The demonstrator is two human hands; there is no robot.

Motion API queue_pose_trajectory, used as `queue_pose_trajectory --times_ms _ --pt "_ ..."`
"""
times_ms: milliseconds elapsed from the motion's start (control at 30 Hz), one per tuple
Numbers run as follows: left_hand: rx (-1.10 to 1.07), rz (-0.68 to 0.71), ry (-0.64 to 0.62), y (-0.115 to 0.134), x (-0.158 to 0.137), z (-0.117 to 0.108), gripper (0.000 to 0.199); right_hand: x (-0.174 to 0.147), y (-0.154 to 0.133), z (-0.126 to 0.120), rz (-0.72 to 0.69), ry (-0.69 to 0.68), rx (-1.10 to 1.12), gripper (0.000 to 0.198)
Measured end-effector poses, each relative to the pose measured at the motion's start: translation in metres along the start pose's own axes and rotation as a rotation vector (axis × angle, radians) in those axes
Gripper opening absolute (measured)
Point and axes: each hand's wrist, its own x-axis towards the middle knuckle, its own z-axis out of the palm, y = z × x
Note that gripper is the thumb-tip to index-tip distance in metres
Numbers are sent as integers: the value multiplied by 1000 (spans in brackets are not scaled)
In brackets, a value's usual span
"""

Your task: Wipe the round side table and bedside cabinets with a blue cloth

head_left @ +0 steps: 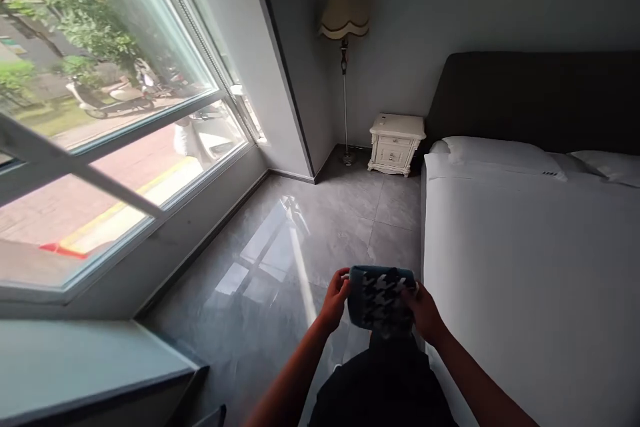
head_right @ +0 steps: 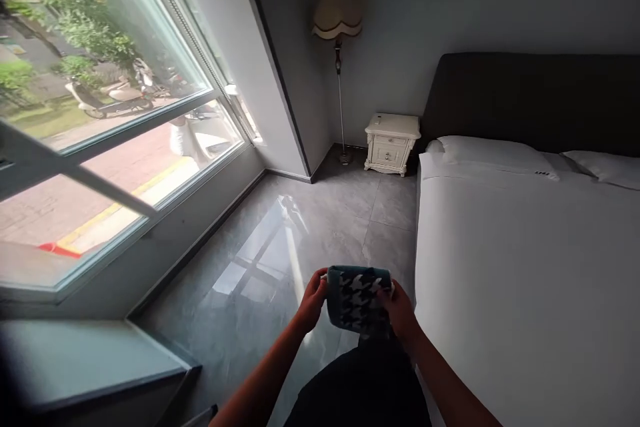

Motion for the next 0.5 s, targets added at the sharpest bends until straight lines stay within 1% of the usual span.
queue_pose_trajectory --times_ms 67,100,167,200,267,333,367,433,500 --pt "48 -62 -75 0 55 2 87 52 0 3 23 103 136 75" --pt "71 -114 -118 -1 83 4 85 81 -1 3 41 131 209 75" --pt "112 -225 -203 0 142 13 82 143 -8 1 90 156 332 75" --pt "130 -272 -231 2 172 20 81 174 -16 -1 125 147 369 75" --pt "152 -328 -242 12 233 36 79 236 -36 -8 204 85 394 72" --pt "141 -342 -211 27 290 56 79 292 -64 -16 266 0 390 69" --pt "123 -349 -203 35 317 65 78 317 -79 -20 273 -39 395 67" --pt "66 -364 -203 49 366 82 77 363 -108 -27 243 -98 433 64" --pt "8 -381 -210 56 409 94 76 404 -128 -31 242 -155 497 62"
